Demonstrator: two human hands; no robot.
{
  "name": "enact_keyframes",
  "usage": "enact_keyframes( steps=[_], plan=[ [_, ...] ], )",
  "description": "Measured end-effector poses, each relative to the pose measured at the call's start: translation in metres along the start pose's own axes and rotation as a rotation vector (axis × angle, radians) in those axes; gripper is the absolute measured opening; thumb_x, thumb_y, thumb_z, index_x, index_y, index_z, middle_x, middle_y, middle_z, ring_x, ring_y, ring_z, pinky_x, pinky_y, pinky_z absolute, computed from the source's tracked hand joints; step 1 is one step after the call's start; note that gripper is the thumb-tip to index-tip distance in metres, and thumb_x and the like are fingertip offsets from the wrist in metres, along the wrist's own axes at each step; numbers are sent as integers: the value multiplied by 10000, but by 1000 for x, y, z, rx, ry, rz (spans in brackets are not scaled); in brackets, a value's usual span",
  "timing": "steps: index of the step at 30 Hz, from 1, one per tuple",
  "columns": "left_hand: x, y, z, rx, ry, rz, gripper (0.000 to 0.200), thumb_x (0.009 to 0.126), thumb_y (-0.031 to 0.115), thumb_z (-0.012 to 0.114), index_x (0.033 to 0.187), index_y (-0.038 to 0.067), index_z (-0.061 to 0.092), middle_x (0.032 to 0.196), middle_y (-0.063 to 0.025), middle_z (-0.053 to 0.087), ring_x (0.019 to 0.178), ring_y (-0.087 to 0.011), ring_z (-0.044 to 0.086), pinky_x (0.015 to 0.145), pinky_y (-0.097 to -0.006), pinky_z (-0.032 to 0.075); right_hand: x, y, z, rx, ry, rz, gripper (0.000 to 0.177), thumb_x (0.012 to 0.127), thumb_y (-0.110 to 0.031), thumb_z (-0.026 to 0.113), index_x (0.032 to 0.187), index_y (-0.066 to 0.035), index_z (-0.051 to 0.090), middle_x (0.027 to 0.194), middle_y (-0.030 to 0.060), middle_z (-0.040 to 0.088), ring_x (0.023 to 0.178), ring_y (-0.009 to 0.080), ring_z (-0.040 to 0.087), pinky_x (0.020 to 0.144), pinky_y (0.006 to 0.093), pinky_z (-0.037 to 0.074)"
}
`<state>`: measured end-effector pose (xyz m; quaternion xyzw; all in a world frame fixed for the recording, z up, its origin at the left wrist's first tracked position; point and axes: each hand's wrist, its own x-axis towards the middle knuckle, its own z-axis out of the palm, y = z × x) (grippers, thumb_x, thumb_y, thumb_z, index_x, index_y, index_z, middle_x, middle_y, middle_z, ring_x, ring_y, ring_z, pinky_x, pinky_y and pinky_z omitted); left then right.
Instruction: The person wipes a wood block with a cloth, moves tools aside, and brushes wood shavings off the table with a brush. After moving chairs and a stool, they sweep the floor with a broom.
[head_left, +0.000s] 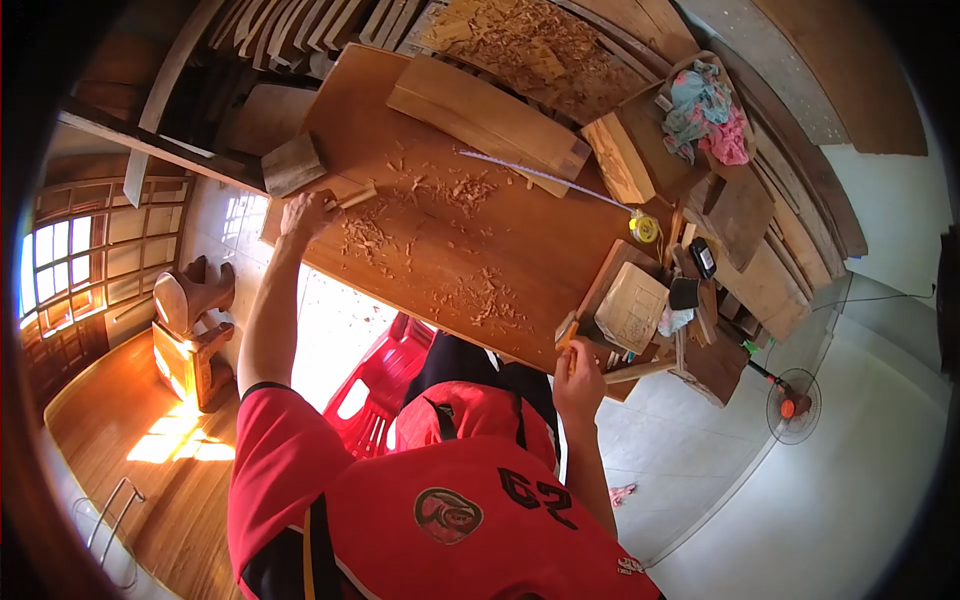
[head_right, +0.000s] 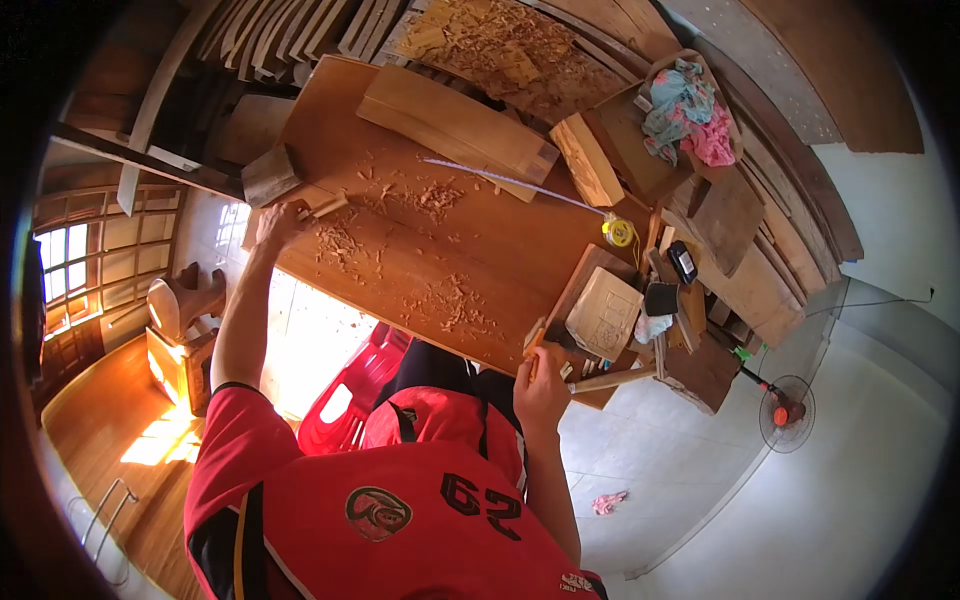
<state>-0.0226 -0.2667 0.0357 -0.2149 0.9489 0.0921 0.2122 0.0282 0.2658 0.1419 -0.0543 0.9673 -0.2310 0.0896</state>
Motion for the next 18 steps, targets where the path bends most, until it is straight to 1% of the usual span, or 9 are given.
enact_keyframes(
  steps=[3, 4, 6, 7, 8, 10, 14, 17, 18],
  plan=[
    [-12, 7, -7, -249, 18, -88, 363, 849, 491, 681, 1048, 192, 724, 916, -103, 734, 916, -304, 698, 788, -442, 530, -8, -3, -2, -147, -200, 137, 187, 931, -204, 560, 1045, -87, 649, 872, 166, 696, 782, 391, 682, 658, 449, 540],
    [-17, 10, -5, -337, 50, -101, 363, 866, 483, 678, 1021, 157, 726, 824, -101, 725, 787, -275, 712, 719, -412, 529, -10, 1, 3, -195, -273, 171, 196, 935, -215, 554, 1038, -82, 655, 871, 182, 697, 790, 395, 681, 664, 460, 536],
    [-34, 14, 2, -453, -1, -101, 363, 870, 464, 687, 1016, 133, 722, 771, -101, 712, 696, -247, 702, 667, -386, 523, -12, -2, 9, -224, -408, 246, 238, 955, -231, 529, 1041, -61, 672, 861, 226, 692, 791, 410, 679, 669, 475, 535],
    [-43, 15, 5, -511, -22, -103, 363, 872, 454, 691, 1014, 121, 720, 745, -101, 705, 651, -233, 697, 641, -373, 520, -15, 2, 21, -129, -374, 223, 243, 959, -230, 527, 1043, -54, 672, 845, 229, 691, 781, 414, 678, 668, 479, 535],
    [-56, 18, 13, -576, 24, -55, 326, 886, 404, 697, 995, 97, 714, 644, -87, 662, 545, -185, 658, 560, -343, 499, -21, 12, 41, -34, -340, 199, 248, 963, -228, 524, 1046, -47, 673, 828, 232, 689, 771, 419, 677, 667, 483, 535],
    [-85, 29, 21, -650, 20, -43, 305, 889, 381, 698, 986, 92, 709, 629, -74, 649, 538, -169, 646, 533, -335, 487, -17, 8, 58, 153, -282, 93, 228, 961, -193, 532, 1101, -68, 663, 805, 247, 677, 735, 445, 658, 648, 515, 520],
    [-135, 47, 36, -722, -77, -121, 300, 892, 359, 706, 980, 73, 695, 667, -66, 653, 538, -137, 620, 520, -319, 487, -2, -12, 57, 494, -347, 94, 248, 975, -153, 532, 1173, -41, 631, 866, 253, 680, 798, 437, 659, 669, 472, 511],
    [-164, 56, 44, -758, -92, -171, 277, 901, 323, 705, 984, 59, 687, 698, -63, 670, 546, -125, 618, 515, -301, 484, -31, 14, 30, 431, -224, 130, 260, 950, -137, 545, 1173, -36, 631, 957, 222, 691, 878, 400, 671, 762, 452, 525],
    [-172, 61, 46, -783, -99, -193, 263, 902, 299, 705, 983, 49, 685, 694, -63, 673, 552, -124, 622, 512, -297, 481, -35, 17, 23, 336, -279, 159, 253, 946, -137, 546, 1161, -36, 634, 969, 219, 691, 890, 397, 670, 776, 451, 527]
  ],
)
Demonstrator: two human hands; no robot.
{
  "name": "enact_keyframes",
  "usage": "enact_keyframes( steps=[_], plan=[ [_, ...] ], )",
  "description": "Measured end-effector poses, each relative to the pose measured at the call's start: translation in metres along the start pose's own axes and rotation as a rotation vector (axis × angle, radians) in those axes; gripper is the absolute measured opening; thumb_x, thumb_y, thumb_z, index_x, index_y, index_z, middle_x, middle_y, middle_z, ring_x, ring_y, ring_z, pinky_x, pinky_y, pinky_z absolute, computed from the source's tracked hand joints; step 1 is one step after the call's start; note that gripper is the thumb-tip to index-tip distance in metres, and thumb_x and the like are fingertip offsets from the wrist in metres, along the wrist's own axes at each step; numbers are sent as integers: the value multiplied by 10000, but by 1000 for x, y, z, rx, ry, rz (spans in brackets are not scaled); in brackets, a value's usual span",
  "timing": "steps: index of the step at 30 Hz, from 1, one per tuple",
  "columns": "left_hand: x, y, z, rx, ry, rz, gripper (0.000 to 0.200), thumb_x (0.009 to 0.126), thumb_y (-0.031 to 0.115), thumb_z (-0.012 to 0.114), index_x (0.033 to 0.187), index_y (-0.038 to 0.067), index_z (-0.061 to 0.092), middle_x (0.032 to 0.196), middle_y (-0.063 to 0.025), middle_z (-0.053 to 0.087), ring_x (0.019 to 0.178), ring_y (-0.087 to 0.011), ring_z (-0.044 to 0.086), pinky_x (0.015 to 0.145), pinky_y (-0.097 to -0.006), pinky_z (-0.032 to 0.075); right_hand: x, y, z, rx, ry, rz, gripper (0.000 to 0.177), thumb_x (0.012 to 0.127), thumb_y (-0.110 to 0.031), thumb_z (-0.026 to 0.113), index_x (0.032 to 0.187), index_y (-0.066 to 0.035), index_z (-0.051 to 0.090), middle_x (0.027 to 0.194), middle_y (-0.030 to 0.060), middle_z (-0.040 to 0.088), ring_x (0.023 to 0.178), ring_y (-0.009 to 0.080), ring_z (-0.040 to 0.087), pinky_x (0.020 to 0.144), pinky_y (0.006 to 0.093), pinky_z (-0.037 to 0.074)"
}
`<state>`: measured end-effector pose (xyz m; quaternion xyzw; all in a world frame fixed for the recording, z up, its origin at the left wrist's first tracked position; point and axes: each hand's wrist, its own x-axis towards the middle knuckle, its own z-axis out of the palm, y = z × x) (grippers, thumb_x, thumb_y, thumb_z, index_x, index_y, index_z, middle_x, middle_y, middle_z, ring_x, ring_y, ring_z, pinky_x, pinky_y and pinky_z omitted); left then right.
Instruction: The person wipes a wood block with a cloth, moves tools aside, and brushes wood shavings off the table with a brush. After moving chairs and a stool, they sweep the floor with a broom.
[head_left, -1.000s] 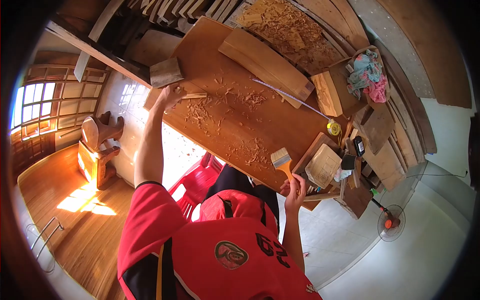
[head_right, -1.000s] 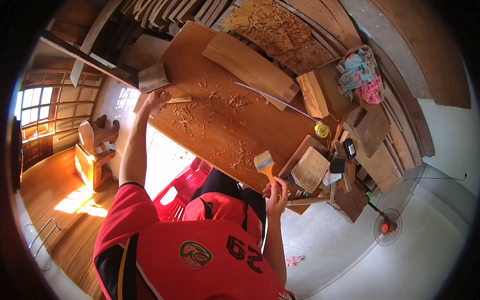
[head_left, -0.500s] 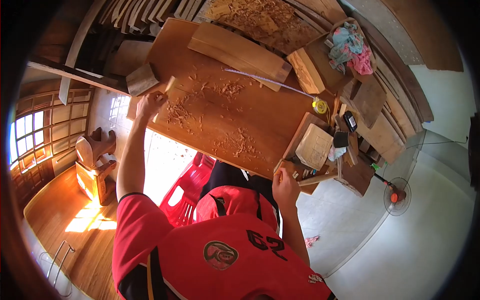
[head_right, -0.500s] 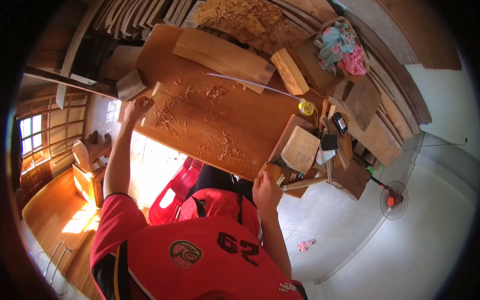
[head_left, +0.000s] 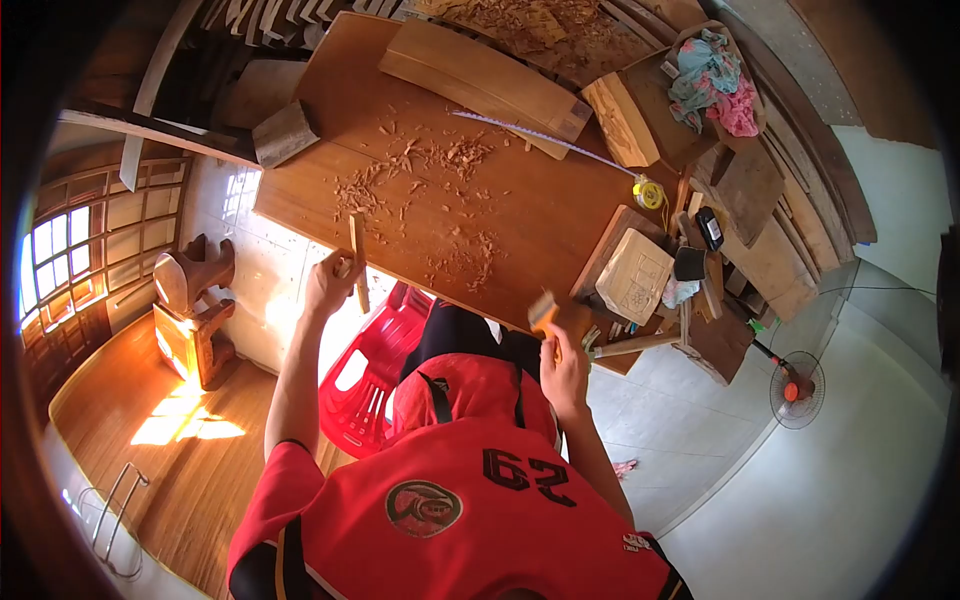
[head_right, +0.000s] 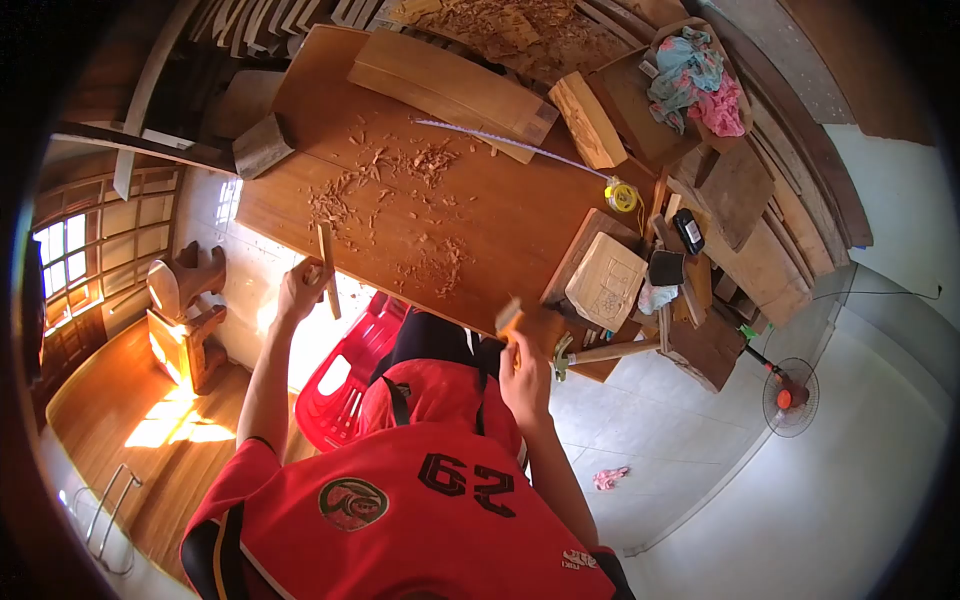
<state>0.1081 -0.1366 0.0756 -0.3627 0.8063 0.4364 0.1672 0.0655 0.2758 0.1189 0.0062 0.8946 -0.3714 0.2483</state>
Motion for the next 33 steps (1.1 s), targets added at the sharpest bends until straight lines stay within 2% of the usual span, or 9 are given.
enact_keyframes(
  steps=[2, 4, 11, 17, 21, 22, 23, 28, 33],
  plan=[
    [-7, -11, 12, -11, -22, -8, 255, 909, 281, 697, 972, 34, 682, 674, -62, 667, 548, -124, 625, 508, -301, 475, -13, 0, -10, -187, -78, 110, 241, 939, -137, 548, 1137, -36, 641, 993, 212, 691, 915, 389, 669, 803, 450, 529],
    [-10, -22, 27, -47, -37, -24, 260, 909, 278, 694, 969, 26, 682, 676, -69, 671, 546, -125, 624, 513, -308, 476, -10, 19, 22, -134, -82, 1, 222, 944, -146, 541, 1098, -18, 638, 981, 218, 687, 905, 392, 667, 810, 455, 530],
    [-21, -12, 32, -25, -92, -20, 349, 901, 365, 690, 1011, 35, 669, 693, -90, 680, 563, -160, 653, 555, -330, 514, 36, -63, 70, 122, -153, -340, 246, 966, -140, 533, 1157, -18, 629, 983, 219, 678, 912, 400, 657, 789, 450, 526],
    [-28, -52, 26, -80, -74, -44, 292, 915, 322, 690, 982, 38, 665, 639, -71, 637, 523, -133, 602, 508, -309, 463, 0, -24, 26, -153, 4, -169, 273, 959, -140, 527, 1177, -9, 629, 1031, 215, 690, 912, 389, 673, 793, 443, 544],
    [-36, -67, 35, -100, -87, -40, 276, 917, 300, 692, 975, 32, 661, 628, -74, 627, 509, -133, 589, 494, -315, 443, 22, -30, 53, -103, -112, 22, 286, 983, -186, 523, 1194, -18, 619, 1026, 261, 681, 933, 414, 670, 785, 473, 542],
    [-38, -65, 38, -106, -94, -38, 272, 925, 298, 684, 971, 32, 659, 624, -73, 625, 501, -128, 583, 488, -313, 438, 35, -24, 73, 56, -30, -170, 295, 995, -206, 516, 1215, -38, 616, 1002, 280, 679, 938, 420, 669, 754, 485, 541],
    [-38, -64, 40, -112, -103, -44, 272, 928, 298, 682, 971, 30, 659, 622, -70, 624, 499, -126, 581, 486, -312, 436, 50, -36, 80, 81, -99, -145, 307, 1001, -223, 514, 1240, -58, 613, 1000, 275, 683, 926, 413, 674, 742, 473, 542],
    [-42, -61, 40, -172, -71, -83, 274, 932, 287, 686, 968, 17, 655, 598, -57, 605, 490, -112, 566, 478, -302, 424, 87, -71, 51, 211, -62, -72, 365, 1027, -240, 500, 1325, -43, 576, 1020, 143, 718, 909, 220, 722, 762, 308, 599],
    [-38, -91, 44, -214, -12, -124, 267, 933, 273, 687, 956, 10, 651, 574, -57, 584, 495, -117, 563, 478, -305, 417, 70, -51, 19, -199, -25, -18, 309, 982, -200, 510, 1221, -42, 627, 1046, 215, 700, 914, 306, 715, 739, 411, 557]
  ],
)
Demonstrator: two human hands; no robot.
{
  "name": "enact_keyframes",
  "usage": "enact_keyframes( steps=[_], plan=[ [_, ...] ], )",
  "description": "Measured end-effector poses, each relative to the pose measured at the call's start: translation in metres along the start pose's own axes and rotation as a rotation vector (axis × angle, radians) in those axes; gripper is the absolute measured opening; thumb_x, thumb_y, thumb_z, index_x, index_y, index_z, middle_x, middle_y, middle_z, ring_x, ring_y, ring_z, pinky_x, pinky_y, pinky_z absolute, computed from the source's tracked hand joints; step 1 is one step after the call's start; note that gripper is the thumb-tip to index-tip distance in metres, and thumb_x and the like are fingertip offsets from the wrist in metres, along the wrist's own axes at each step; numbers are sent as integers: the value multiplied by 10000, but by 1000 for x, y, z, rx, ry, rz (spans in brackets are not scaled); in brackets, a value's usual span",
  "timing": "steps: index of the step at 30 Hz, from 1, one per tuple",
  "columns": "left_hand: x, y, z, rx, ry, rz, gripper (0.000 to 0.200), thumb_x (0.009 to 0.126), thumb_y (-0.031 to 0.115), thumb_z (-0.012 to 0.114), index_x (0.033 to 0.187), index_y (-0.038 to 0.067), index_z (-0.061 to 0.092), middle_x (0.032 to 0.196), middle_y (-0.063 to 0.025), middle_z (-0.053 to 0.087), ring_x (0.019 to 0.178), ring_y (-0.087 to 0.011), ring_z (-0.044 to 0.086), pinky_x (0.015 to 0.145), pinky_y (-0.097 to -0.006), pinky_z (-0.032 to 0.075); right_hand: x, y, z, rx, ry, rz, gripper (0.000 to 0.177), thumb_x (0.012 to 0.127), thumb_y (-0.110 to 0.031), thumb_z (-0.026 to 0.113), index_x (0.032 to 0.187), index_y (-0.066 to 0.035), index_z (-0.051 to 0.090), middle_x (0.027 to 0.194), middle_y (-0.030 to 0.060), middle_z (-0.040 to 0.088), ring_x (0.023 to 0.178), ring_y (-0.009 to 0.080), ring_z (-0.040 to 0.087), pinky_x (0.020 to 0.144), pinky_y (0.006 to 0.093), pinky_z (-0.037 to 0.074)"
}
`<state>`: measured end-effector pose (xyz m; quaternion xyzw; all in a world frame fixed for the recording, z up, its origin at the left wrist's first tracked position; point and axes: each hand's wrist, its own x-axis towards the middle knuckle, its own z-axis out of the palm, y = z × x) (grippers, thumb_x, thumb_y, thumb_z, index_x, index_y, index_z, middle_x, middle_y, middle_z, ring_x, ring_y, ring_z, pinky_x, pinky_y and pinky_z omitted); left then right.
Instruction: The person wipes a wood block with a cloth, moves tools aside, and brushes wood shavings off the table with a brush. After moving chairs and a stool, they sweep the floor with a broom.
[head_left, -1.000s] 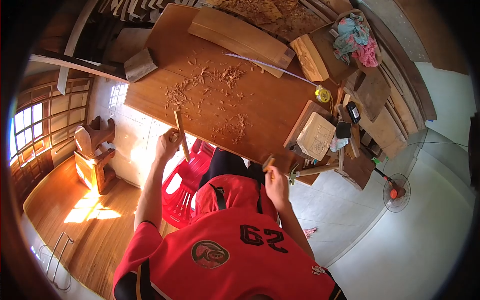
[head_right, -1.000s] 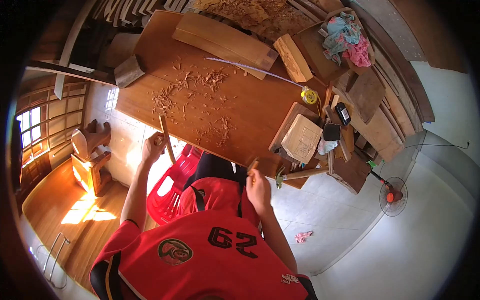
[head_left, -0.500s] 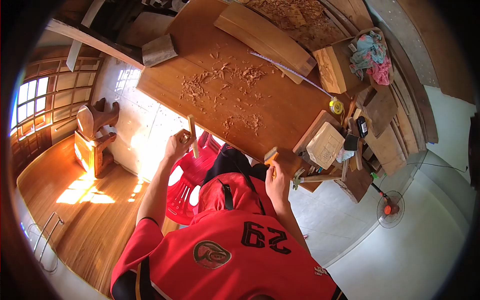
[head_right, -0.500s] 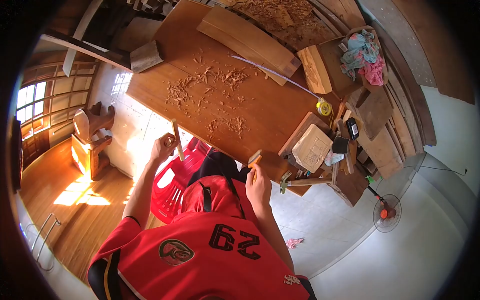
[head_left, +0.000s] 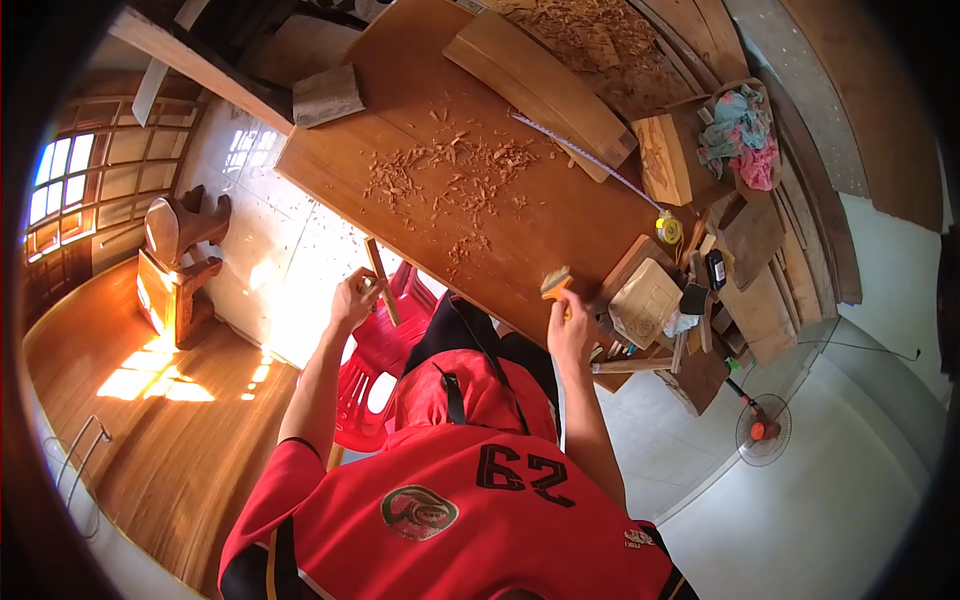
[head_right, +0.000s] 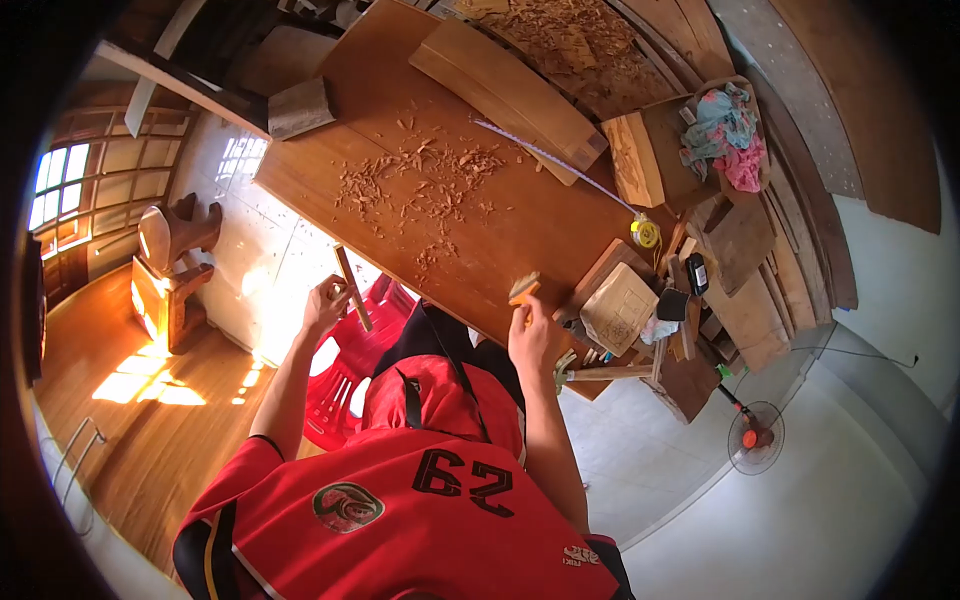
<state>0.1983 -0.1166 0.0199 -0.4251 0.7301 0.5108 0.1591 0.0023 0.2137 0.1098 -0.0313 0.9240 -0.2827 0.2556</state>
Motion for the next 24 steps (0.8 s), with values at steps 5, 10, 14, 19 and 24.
enact_keyframes(
  steps=[5, 10, 14, 19, 24],
  plan=[
    [-1, -13, -1, 11, 8, -36, 289, 923, 283, 697, 979, 4, 649, 603, -67, 590, 512, -124, 565, 490, -315, 428, 16, -26, 65, 182, -84, -241, 286, 985, -207, 511, 1189, -43, 628, 1007, 227, 700, 953, 373, 688, 780, 435, 541],
    [-7, -25, 1, 9, -2, -102, 297, 924, 296, 700, 1000, 13, 652, 608, -67, 585, 512, -127, 560, 491, -322, 437, 24, -56, 68, 329, -46, -336, 286, 999, -151, 499, 1210, 5, 612, 1095, 244, 680, 1009, 377, 669, 827, 412, 533],
    [-18, -36, 1, -47, 20, -154, 302, 930, 302, 695, 1005, 12, 652, 586, -50, 542, 508, -114, 547, 490, -317, 440, -22, -40, 33, -35, -113, -206, 262, 961, -212, 539, 1080, -19, 670, 930, 249, 700, 866, 393, 696, 741, 438, 556],
    [-24, -55, 7, -14, 13, -161, 291, 926, 295, 701, 1015, 22, 653, 593, -43, 536, 505, -108, 535, 478, -305, 421, -24, -49, 85, 31, -234, -304, 201, 935, -172, 548, 1002, -20, 662, 903, 234, 700, 832, 407, 684, 727, 477, 554],
    [-33, -47, 1, -59, 30, -158, 285, 923, 280, 707, 1015, 17, 649, 613, -45, 557, 511, -104, 536, 482, -296, 421, 23, -112, 110, 180, -200, -491, 235, 955, -159, 543, 1104, -6, 642, 913, 233, 697, 842, 411, 677, 717, 472, 546]
  ],
)
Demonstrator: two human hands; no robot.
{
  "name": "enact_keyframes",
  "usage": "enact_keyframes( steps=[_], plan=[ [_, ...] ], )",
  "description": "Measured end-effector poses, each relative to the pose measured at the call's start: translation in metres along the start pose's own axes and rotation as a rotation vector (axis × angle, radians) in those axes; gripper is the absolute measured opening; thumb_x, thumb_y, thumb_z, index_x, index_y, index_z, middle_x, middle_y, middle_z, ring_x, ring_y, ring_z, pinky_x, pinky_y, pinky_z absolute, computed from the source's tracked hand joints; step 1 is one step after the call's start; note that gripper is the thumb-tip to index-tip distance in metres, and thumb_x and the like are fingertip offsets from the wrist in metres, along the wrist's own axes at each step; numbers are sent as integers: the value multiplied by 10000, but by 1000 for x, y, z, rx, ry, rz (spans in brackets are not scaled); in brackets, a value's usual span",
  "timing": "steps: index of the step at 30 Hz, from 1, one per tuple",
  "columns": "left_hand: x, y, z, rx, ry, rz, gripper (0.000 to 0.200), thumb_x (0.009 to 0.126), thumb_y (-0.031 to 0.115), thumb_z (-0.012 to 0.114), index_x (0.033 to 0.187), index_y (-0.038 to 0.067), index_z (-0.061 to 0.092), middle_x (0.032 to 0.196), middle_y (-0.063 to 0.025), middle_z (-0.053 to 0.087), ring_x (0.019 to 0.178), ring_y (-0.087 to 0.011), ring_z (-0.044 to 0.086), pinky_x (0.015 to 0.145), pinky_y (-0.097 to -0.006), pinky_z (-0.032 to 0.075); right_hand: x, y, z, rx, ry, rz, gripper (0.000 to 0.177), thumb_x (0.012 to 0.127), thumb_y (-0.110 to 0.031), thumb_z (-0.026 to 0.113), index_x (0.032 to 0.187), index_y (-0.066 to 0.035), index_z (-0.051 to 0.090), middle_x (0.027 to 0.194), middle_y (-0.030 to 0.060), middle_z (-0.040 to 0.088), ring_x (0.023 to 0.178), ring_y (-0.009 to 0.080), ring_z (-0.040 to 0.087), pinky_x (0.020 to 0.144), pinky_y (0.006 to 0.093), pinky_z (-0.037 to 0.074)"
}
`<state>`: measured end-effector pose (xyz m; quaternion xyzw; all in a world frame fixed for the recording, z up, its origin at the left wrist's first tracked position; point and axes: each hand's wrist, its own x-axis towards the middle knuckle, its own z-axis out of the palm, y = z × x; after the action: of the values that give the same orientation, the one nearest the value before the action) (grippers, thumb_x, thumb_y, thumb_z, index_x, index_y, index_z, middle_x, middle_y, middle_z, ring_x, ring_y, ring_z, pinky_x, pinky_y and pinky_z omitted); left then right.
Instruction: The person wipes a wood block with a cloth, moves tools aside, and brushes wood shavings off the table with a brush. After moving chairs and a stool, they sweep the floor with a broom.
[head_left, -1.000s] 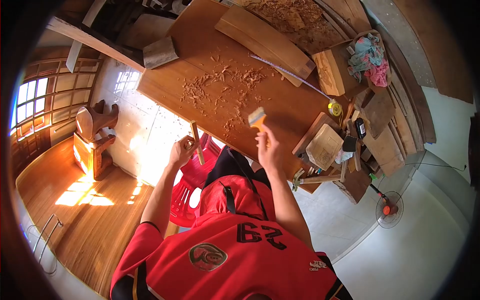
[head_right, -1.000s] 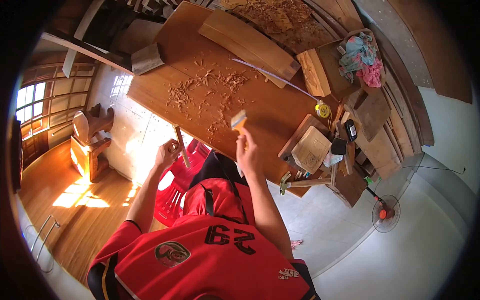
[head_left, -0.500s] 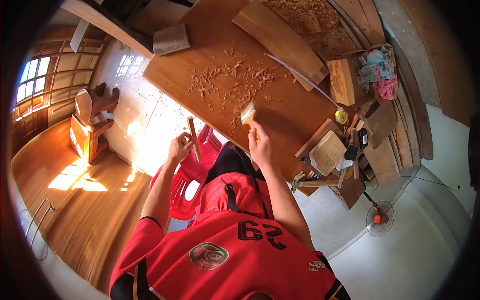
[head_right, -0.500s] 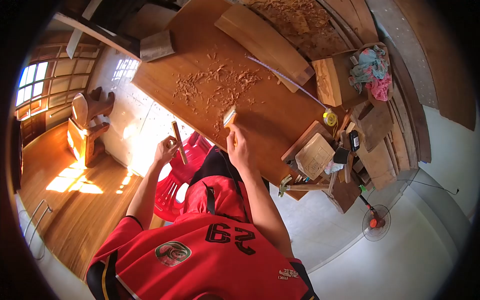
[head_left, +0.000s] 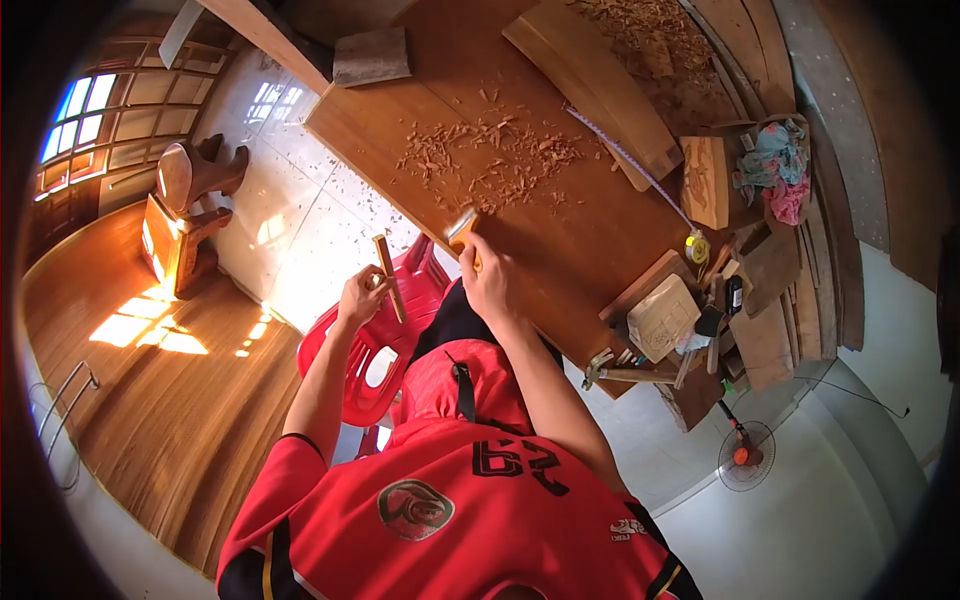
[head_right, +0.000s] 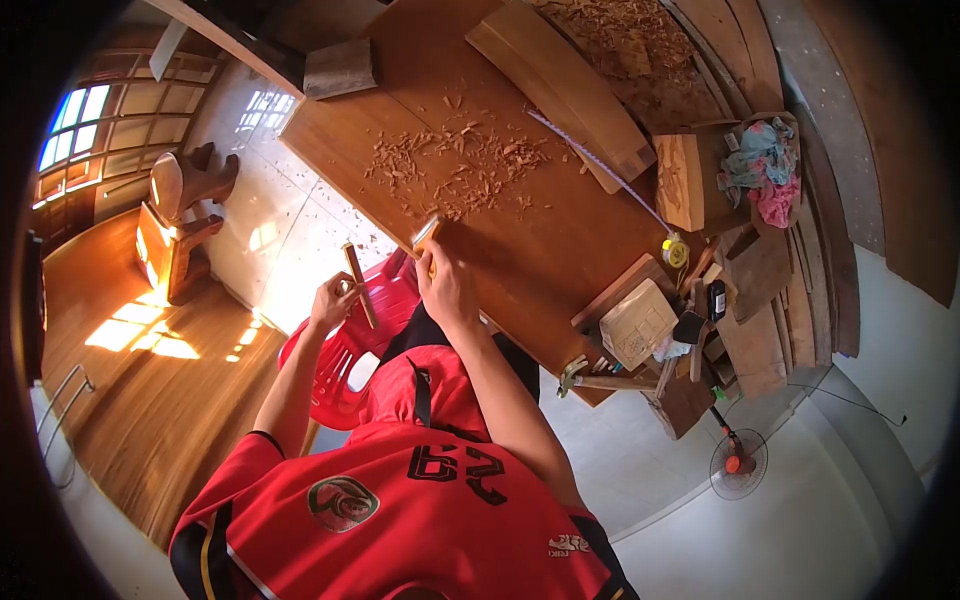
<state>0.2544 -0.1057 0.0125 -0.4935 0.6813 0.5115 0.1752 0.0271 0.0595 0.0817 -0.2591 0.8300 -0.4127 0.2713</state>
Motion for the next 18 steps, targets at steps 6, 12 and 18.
enact_keyframes(
  steps=[6, 12, 18],
  plan=[
    [2, -8, -2, -103, 43, -42, 256, 940, 252, 691, 975, 5, 636, 622, -33, 583, 508, -86, 535, 454, -270, 423, -51, 15, -64, 6, 95, 321, 339, 1001, -251, 531, 1236, -27, 627, 1037, 236, 703, 974, 358, 698, 808, 409, 557],
    [3, 13, 5, -106, 8, 20, 228, 944, 235, 681, 960, 13, 632, 618, -35, 582, 500, -80, 518, 451, -268, 407, -40, 74, -109, -276, 283, 341, 285, 970, -242, 541, 1118, -40, 677, 958, 226, 708, 925, 392, 688, 781, 460, 538],
    [13, 64, 6, -116, -14, 94, 195, 952, 207, 655, 949, 14, 628, 623, -25, 583, 516, -74, 521, 458, -266, 415, 46, 70, -110, 1, 131, 76, 291, 1010, -208, 517, 1160, 2, 651, 855, 183, 731, 794, 222, 738, 654, 332, 573]
  ],
)
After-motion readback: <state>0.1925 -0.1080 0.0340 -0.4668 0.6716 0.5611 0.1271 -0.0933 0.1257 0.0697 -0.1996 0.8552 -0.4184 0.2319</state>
